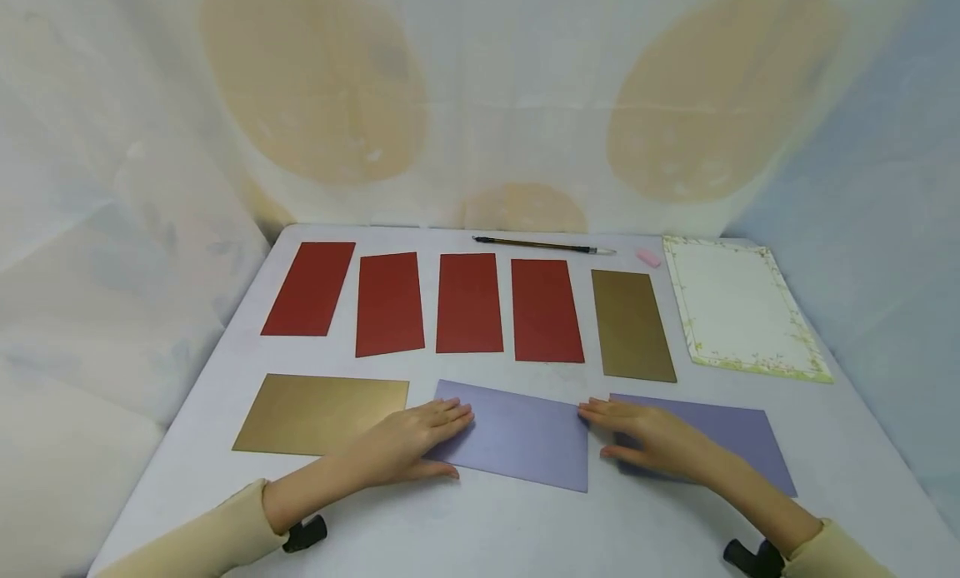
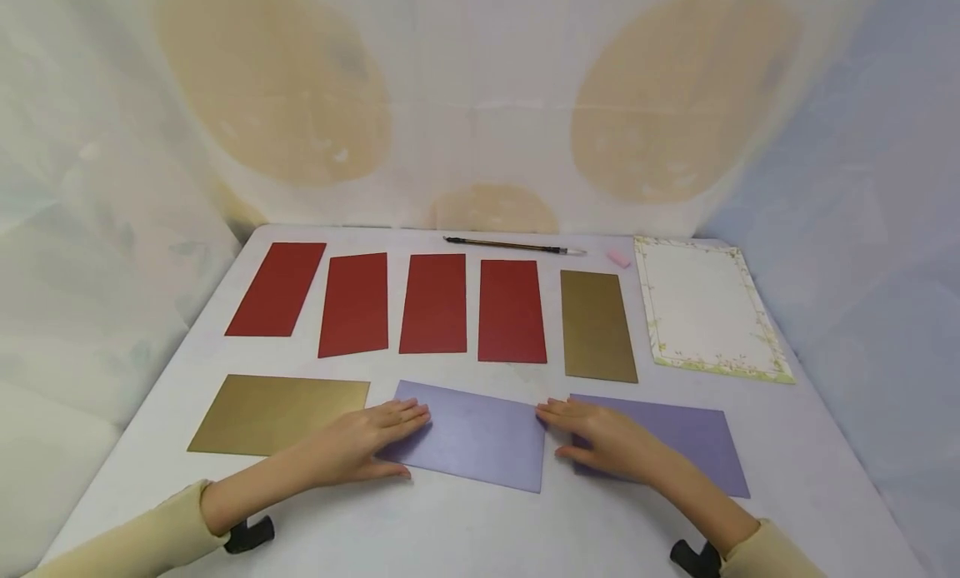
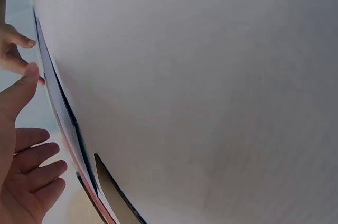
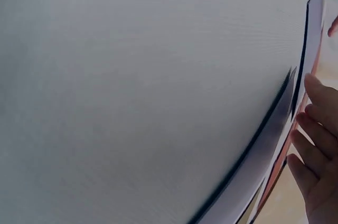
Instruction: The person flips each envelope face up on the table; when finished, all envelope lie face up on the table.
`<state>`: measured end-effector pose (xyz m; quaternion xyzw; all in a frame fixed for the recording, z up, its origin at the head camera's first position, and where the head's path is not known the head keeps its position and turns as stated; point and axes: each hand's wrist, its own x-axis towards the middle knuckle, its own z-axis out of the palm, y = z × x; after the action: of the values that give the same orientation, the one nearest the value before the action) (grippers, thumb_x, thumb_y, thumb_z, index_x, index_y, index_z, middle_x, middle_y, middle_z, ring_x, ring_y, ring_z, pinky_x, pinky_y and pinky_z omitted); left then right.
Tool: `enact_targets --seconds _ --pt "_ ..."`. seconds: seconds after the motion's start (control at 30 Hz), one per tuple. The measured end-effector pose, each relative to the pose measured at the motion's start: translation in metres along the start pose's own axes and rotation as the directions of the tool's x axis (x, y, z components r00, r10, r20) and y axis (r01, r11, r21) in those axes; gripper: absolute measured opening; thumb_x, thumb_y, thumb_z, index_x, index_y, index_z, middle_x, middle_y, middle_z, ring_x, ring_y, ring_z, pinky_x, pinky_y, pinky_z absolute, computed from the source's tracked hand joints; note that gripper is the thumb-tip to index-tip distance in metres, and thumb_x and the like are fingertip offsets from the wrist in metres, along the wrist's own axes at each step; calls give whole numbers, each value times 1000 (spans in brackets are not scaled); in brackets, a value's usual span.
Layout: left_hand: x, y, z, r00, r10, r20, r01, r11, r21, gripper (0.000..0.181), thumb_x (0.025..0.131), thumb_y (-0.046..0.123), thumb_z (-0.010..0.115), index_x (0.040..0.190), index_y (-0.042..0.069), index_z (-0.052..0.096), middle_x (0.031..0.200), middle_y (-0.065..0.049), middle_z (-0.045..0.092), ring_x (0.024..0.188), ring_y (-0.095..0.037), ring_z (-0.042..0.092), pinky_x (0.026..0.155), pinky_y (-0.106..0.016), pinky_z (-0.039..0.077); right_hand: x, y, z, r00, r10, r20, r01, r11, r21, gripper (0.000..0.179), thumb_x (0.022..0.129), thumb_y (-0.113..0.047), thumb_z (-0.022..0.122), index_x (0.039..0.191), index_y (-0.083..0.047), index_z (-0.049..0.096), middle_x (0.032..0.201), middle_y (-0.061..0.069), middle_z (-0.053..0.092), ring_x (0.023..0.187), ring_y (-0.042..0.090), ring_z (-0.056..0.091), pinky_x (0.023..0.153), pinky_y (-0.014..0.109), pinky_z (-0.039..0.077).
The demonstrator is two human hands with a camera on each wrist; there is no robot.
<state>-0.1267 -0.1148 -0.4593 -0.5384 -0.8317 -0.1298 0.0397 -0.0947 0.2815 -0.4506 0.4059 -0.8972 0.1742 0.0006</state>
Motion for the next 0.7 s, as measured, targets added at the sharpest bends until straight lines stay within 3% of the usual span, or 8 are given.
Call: enact_targets --seconds 0.3,0.7 --pt "1 -2 -4 991 -90 98 81 992 96 73 82 52 71 131 -1 58 134 -14 57 123 -30 54 98 -39 46 6 1 3 999 -47 28 48 998 -31 48 83 0 71 130 -1 60 131 11 60 118 29 58 90 43 50" --pt "2 -5 -5 990 -92 111 79 990 119 64 87 52 65 126 3 63 128 -11 61 118 -24 58 91 -35 51 8 2 9 998 -69 -1 69 997 -23 46 82 -6 74 127 -4 64 128 8 62 116 25 60 89 42 51"
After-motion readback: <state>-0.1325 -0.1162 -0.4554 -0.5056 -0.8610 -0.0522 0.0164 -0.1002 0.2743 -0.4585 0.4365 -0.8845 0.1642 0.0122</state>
